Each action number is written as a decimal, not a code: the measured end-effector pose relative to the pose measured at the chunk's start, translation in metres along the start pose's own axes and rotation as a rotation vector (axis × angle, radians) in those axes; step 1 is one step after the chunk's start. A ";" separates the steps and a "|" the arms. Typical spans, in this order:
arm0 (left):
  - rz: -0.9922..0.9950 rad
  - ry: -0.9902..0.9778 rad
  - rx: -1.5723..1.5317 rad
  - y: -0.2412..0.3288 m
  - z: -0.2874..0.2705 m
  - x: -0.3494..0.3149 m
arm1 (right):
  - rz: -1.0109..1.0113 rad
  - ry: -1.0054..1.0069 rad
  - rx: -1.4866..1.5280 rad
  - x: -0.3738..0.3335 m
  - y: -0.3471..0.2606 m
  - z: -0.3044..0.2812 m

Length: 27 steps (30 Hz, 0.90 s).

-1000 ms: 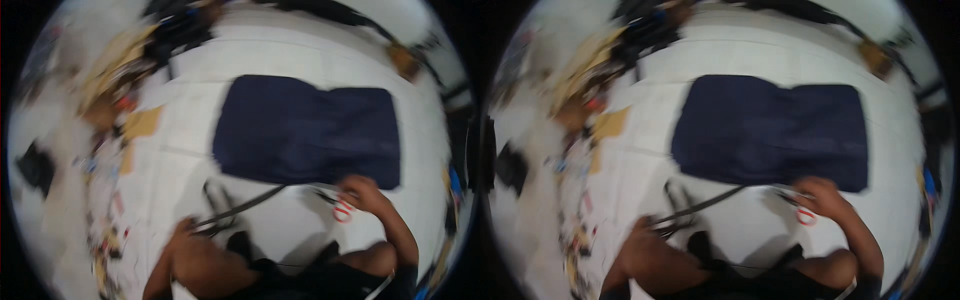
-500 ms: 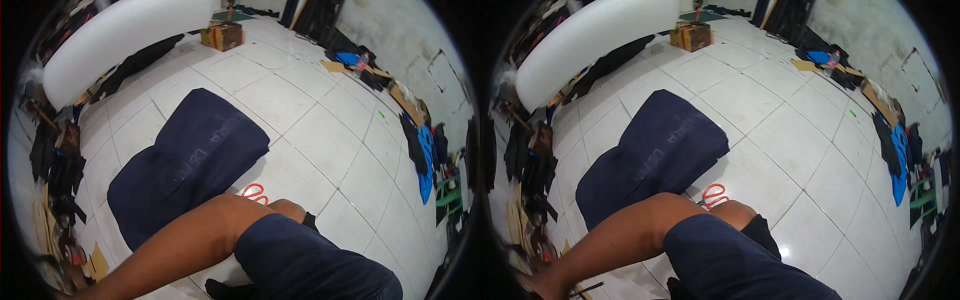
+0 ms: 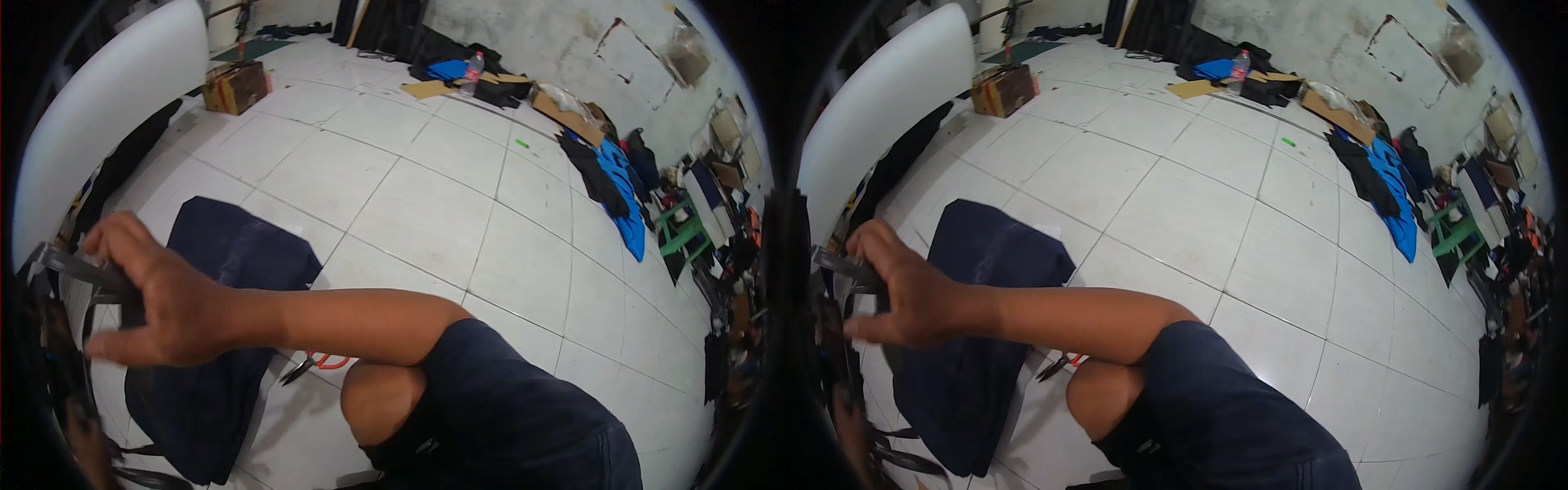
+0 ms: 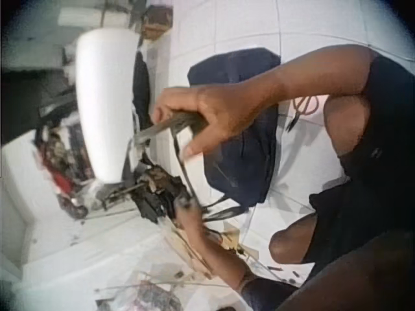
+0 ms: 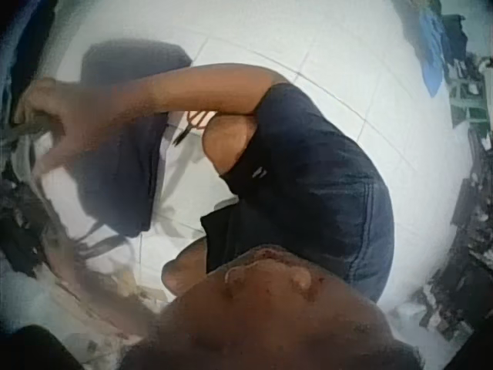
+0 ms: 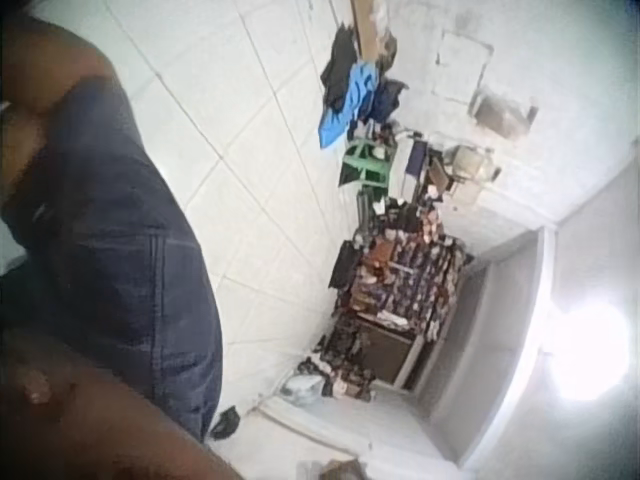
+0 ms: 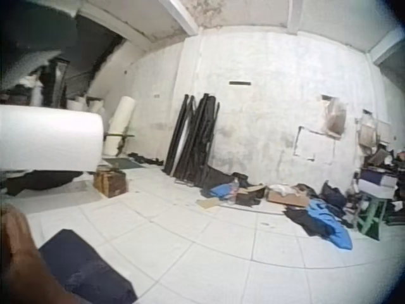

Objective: The person marks cardboard patterns with a pen while sitting on the floor. Then, the person unrolls a large white foam sheet and carries the marked patterns toward a pile of blue textile materials. Finally, the person uses shears to cut through a strap holding a roll of blue fabric and begins to unroll it on the floor.

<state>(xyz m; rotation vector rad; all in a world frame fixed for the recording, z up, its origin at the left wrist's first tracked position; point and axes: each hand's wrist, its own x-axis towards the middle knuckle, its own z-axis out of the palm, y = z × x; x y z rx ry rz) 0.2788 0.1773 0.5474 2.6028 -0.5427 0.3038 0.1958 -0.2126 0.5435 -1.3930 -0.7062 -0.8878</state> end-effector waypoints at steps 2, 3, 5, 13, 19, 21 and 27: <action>-0.026 -0.350 -0.073 0.099 0.045 0.009 | -0.229 -0.060 -0.128 -0.006 0.024 0.001; -0.096 -0.548 -0.083 0.178 0.052 0.005 | -0.283 -0.172 -0.185 -0.017 0.033 0.001; 0.127 -0.443 -0.153 0.184 0.078 0.009 | -0.302 -0.204 -0.346 -0.042 0.039 0.003; -0.097 -0.688 -0.867 0.225 0.121 0.017 | 0.763 -0.483 0.155 -0.073 0.005 -0.081; -0.210 -0.589 -0.487 0.142 0.135 0.038 | 1.424 -0.613 -0.493 -0.102 -0.013 -0.343; -0.242 -0.569 -0.486 0.089 0.149 0.040 | 0.855 -0.541 -1.391 -0.115 -0.057 -0.495; 0.032 -0.551 0.230 -0.025 0.157 -0.023 | 0.503 0.385 -1.893 -0.097 -0.117 -0.587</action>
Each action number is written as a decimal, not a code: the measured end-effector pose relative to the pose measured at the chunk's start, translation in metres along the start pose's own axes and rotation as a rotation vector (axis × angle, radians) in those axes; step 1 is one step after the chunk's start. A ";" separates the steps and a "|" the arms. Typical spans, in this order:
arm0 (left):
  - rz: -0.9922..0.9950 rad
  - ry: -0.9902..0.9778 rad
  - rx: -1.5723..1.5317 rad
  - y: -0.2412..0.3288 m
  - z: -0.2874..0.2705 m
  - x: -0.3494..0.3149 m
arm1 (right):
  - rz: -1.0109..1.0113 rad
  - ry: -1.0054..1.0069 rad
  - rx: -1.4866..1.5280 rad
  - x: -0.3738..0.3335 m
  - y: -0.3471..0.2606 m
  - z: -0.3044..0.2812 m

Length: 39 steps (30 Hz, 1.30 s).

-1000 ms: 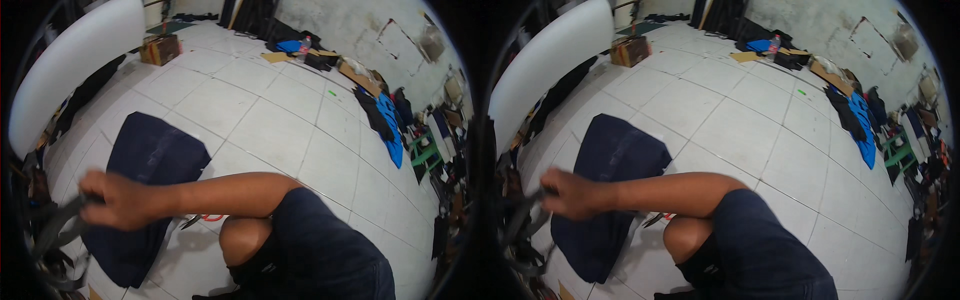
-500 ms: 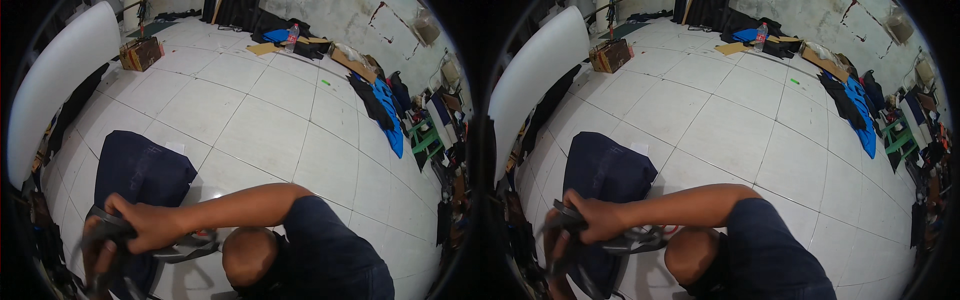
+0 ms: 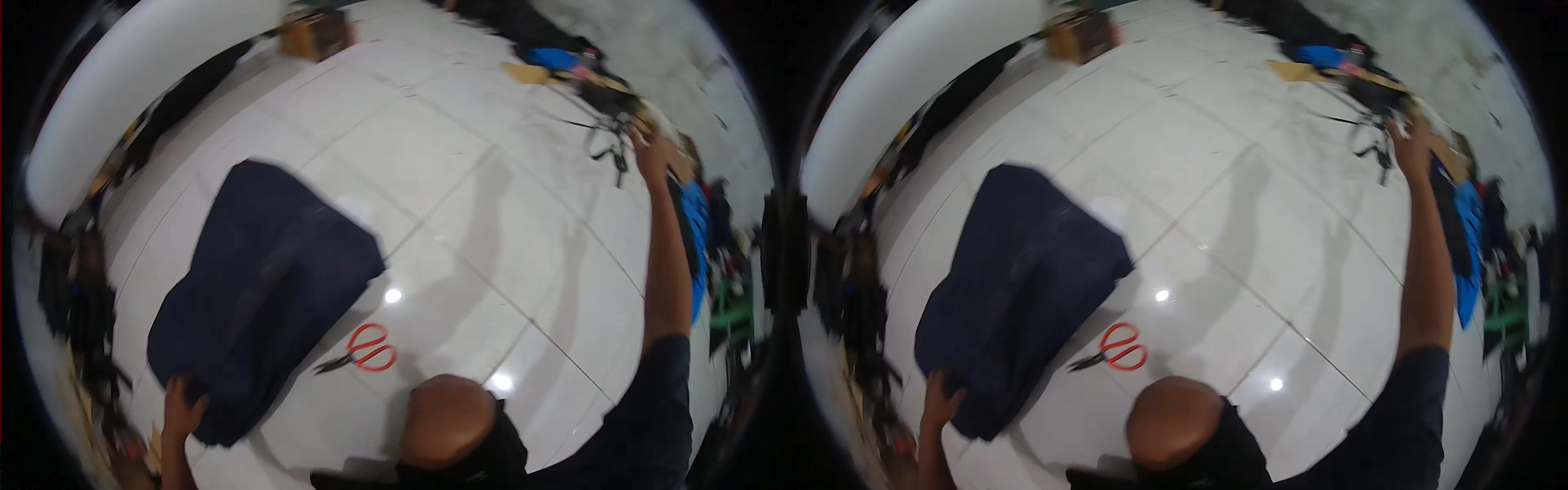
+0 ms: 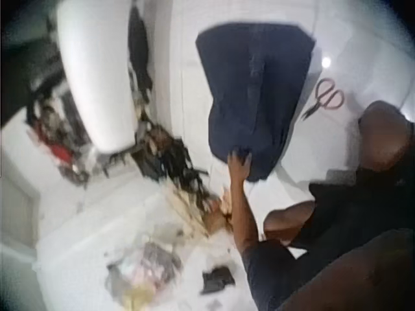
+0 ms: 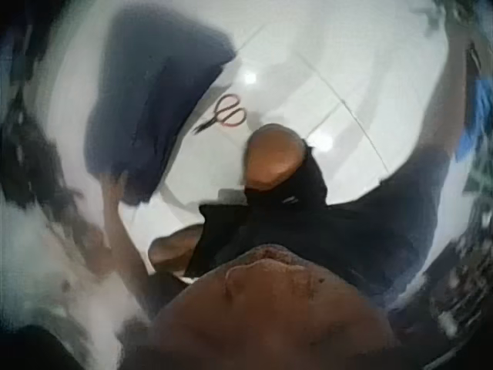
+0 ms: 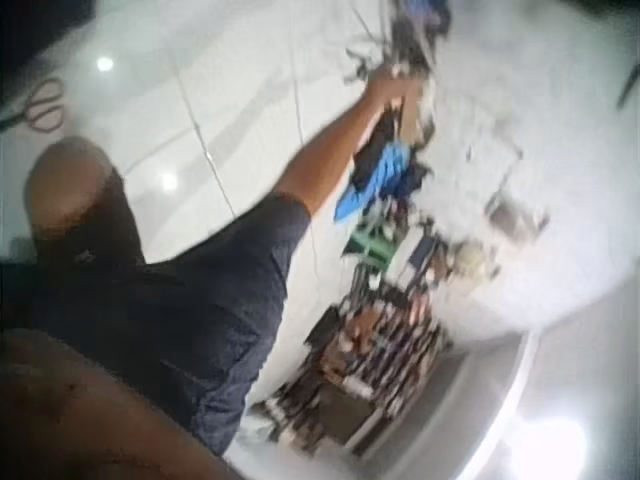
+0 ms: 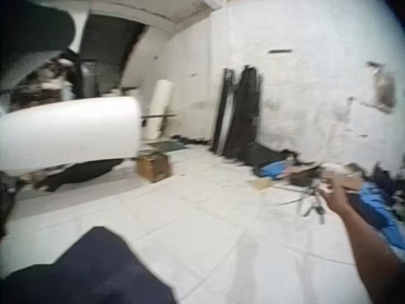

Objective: The person marks cardboard patterns with a pen while sitting on the floor. Then, the person unrolls a large white foam sheet and carries the marked patterns toward a pile of blue textile materials. Finally, the person uses shears to cut through a strap holding a roll of blue fabric and begins to unroll it on the floor.

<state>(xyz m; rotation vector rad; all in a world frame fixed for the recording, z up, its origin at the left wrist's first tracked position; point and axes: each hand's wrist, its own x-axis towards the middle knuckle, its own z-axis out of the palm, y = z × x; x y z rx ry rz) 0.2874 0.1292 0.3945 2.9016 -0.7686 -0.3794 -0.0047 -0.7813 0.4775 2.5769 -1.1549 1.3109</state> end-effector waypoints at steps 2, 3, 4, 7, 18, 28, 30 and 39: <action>-0.111 0.044 0.013 -0.002 0.020 -0.002 | 0.089 -0.374 0.141 -0.030 0.015 0.025; -0.164 0.044 0.030 -0.014 0.023 -0.012 | 0.133 -0.596 0.204 -0.068 -0.022 0.054; -0.218 0.068 0.028 -0.026 0.031 -0.016 | -0.119 -0.585 0.214 -0.101 -0.029 0.079; -0.325 0.103 -0.007 -0.044 0.048 -0.041 | -0.038 -0.945 0.313 -0.208 -0.123 0.128; -0.745 0.514 -0.728 -0.111 0.120 -0.065 | -0.959 -0.988 0.600 -0.452 -0.334 0.075; -1.005 0.428 -1.259 -0.141 0.149 -0.093 | -0.175 -1.055 0.085 -0.431 -0.151 0.042; -0.998 0.509 -1.294 -0.152 0.154 -0.099 | -0.078 -1.061 -0.052 -0.424 -0.151 0.040; -0.910 0.564 -1.187 -0.132 0.095 -0.084 | -0.946 -0.660 0.473 -0.313 -0.441 0.018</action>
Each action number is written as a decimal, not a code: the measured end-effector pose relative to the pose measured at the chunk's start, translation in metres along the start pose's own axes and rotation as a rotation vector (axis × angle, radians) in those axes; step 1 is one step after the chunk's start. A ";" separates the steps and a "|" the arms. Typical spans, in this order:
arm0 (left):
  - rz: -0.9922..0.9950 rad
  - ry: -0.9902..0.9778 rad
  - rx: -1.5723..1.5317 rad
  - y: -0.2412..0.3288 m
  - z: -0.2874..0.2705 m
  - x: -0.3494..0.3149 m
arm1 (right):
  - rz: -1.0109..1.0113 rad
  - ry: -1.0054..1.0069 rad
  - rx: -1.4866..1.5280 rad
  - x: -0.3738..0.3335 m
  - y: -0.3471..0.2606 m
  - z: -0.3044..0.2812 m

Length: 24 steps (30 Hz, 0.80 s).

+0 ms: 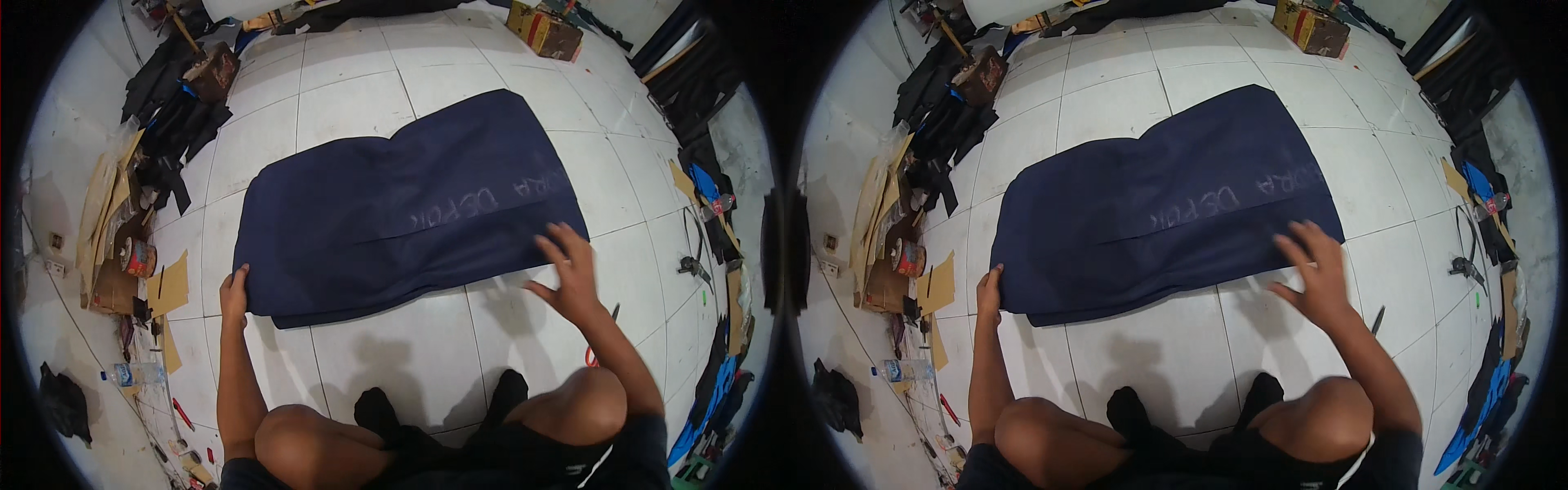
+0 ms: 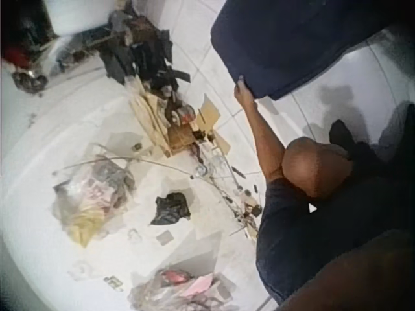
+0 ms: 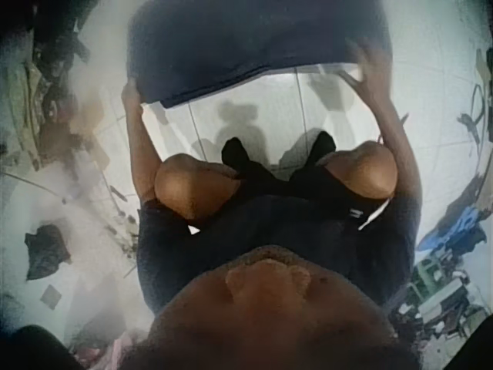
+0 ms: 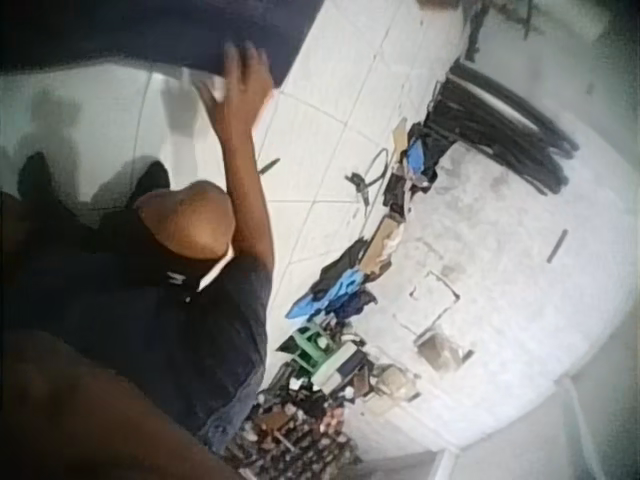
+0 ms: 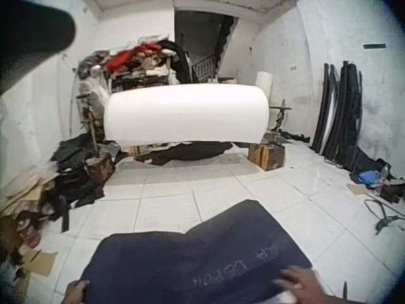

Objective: The person marks cardboard patterns with a pen while sitting on the floor. Then, the person unrolls a large white foam sheet and carries the marked patterns toward a pile of blue textile materials. Finally, the person uses shears to cut through a strap holding a roll of blue fabric and begins to unroll it on the floor.

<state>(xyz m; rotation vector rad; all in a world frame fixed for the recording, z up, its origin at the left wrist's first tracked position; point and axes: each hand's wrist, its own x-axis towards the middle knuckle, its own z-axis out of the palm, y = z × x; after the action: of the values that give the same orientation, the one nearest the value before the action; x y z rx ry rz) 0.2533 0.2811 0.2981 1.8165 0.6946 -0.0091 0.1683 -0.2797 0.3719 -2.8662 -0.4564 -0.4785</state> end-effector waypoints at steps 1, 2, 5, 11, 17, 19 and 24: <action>0.039 0.032 0.052 0.000 -0.001 0.002 | -0.123 -0.051 0.024 0.029 -0.020 -0.002; 0.060 0.113 0.037 -0.005 0.001 0.003 | -0.207 -0.186 -0.019 0.051 -0.037 0.002; 0.066 0.126 -0.056 -0.010 -0.001 0.010 | -0.327 -0.356 -0.253 0.065 -0.046 0.037; 0.117 0.044 0.102 0.011 0.005 -0.008 | -0.295 -0.182 -0.336 0.064 -0.016 0.055; 0.090 0.168 -0.018 0.034 0.009 -0.017 | -0.352 0.068 -0.188 0.058 -0.008 0.078; 0.117 0.194 -0.113 0.050 0.017 -0.017 | -0.353 0.093 -0.175 0.050 0.004 0.078; 0.604 0.277 -0.103 0.121 -0.021 0.002 | -0.220 0.200 -0.019 0.055 0.008 0.058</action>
<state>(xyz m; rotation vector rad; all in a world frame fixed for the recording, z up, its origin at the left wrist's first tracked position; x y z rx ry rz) 0.3035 0.2772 0.4104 1.8797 0.3020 0.6757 0.2374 -0.2585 0.3361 -2.7601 -0.7370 -0.8018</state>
